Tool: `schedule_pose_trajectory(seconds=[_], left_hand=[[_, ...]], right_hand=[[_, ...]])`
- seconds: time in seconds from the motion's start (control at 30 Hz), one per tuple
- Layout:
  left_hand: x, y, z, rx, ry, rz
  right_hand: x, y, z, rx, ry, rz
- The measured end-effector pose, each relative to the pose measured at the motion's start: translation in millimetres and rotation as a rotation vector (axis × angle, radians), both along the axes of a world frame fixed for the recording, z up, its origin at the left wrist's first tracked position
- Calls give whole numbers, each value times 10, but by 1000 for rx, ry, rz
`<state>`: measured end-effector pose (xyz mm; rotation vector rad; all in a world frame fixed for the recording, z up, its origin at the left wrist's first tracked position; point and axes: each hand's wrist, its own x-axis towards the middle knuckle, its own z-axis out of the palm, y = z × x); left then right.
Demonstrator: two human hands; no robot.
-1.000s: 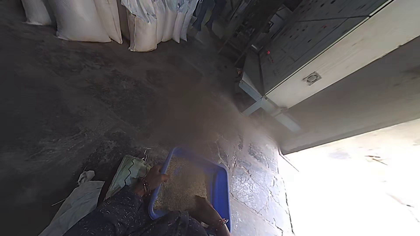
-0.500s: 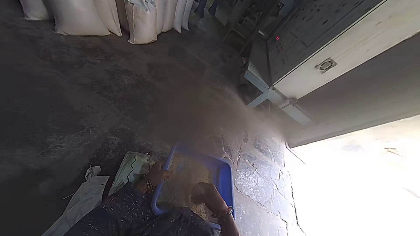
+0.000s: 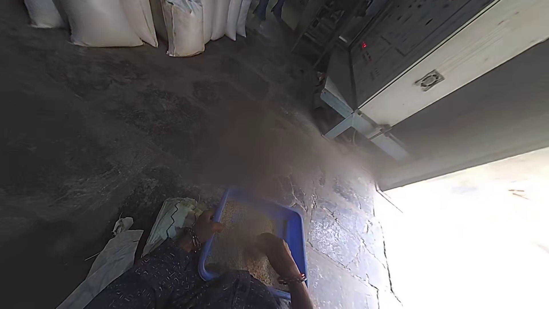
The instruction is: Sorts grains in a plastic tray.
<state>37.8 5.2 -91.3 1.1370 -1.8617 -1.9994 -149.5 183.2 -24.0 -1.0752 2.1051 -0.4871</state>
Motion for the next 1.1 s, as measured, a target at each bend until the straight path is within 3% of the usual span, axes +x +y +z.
schedule_pose_trajectory(seconds=[0.3,0.63,0.87,1.1], left_hand=[[3,-2,39,11,-12,-5],[0,-15,76,1,-20,-19],[-1,-16,48,17,-11,-15],[-4,-20,20,18,1,-6]], right_hand=[[-97,-151,-131,-113,61,-36],[68,-486,-281,-60,219,57],[70,-804,-519,91,249,108],[312,-844,-581,64,242,348]])
